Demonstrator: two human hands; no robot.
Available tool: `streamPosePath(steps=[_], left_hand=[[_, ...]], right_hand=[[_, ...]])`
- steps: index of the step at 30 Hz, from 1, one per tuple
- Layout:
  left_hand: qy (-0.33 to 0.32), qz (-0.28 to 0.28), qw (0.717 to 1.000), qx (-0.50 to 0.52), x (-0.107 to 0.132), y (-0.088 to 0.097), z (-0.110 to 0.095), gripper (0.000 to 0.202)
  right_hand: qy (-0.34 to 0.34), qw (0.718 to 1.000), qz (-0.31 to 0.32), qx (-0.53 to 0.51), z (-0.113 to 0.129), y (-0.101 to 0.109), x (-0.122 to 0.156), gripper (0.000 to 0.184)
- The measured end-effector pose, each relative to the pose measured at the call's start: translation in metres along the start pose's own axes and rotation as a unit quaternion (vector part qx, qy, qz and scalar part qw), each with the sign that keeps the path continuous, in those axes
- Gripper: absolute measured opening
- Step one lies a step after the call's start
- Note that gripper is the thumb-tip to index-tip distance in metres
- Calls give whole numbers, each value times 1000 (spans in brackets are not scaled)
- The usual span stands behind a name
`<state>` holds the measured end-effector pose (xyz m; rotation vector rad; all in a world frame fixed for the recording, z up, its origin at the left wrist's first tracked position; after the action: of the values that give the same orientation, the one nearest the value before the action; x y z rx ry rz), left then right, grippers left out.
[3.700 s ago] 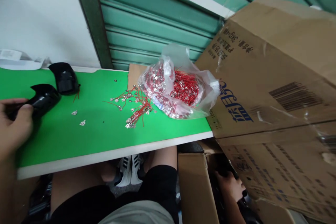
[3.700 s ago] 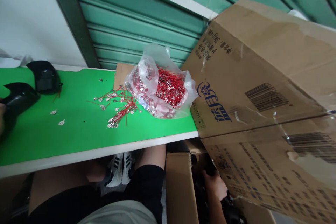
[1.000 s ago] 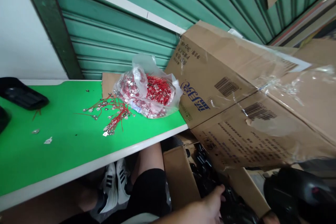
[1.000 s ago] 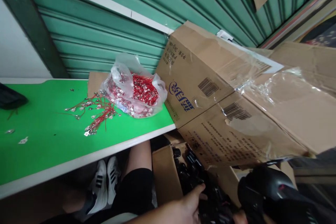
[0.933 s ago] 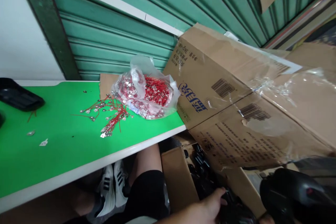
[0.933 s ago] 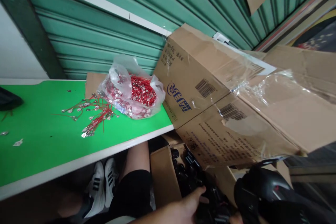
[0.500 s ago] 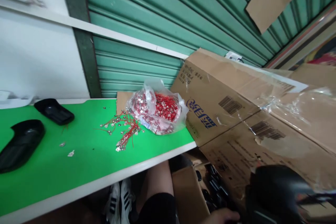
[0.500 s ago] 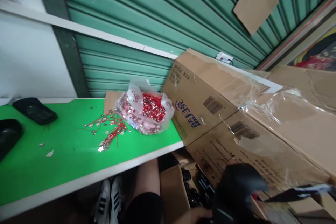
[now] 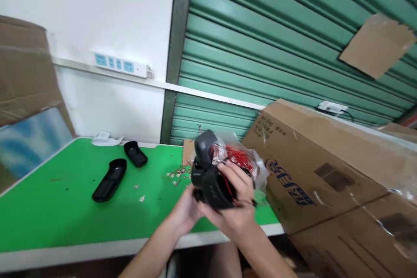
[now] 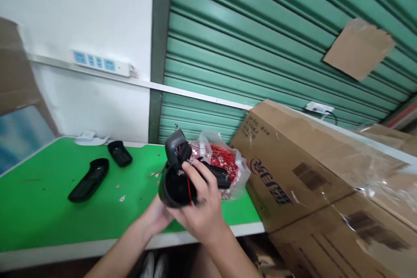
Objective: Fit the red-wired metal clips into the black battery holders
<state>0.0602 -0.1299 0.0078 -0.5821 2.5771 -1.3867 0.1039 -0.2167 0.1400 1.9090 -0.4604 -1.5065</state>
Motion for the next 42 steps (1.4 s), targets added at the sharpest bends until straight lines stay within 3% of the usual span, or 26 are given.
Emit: streamPosePath(steps=[3,8,12,18,24,27,31,34,37,42], left_hand=[[-9,-47,997,-67,1,36,-47,30],[21,-89,968,-235,-2,83,-100,33],[7,-109,944,-310,-7,105,-119,39],[-11,-137,912,-386,-9,125,-130,41],[-14,-189,871,-454,2,136,-150,22],[-32,-199,888,-412,8,136,-158,19],[-59,-231,907,-348,18,139,-171,48],[-44,-228,930,-285,23,139,-173,57],[-31,-218,949,-227,24,137,-171,55],[-35,-224,949,-220,24,138,-172,48]], right_hand=[[32,999,1,9,-2,-55,-32,3],[27,991,135,-1,-11,-133,-47,9],[28,983,183,14,-14,-162,-45,15],[23,978,209,17,-15,-180,-32,17],[24,970,243,-6,-15,-193,-25,16],[41,962,271,-15,-13,-196,-27,13],[66,947,312,-20,-11,-199,-34,11],[95,936,337,-20,-11,-201,-40,11],[116,931,347,-21,-12,-200,-46,12],[121,921,366,-49,-13,-195,-56,19]])
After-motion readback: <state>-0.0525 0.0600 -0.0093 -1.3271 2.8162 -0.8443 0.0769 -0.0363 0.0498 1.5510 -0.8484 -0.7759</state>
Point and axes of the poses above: each hand's wrist, its own x-axis away from the middle knuckle, its own y-axis out of the back of the hand, z = x × y, the point moved 5 cm from there along -x, towards the middle knuckle, and after that the axes turned 13 degrees about z, right-handed, at the moved point
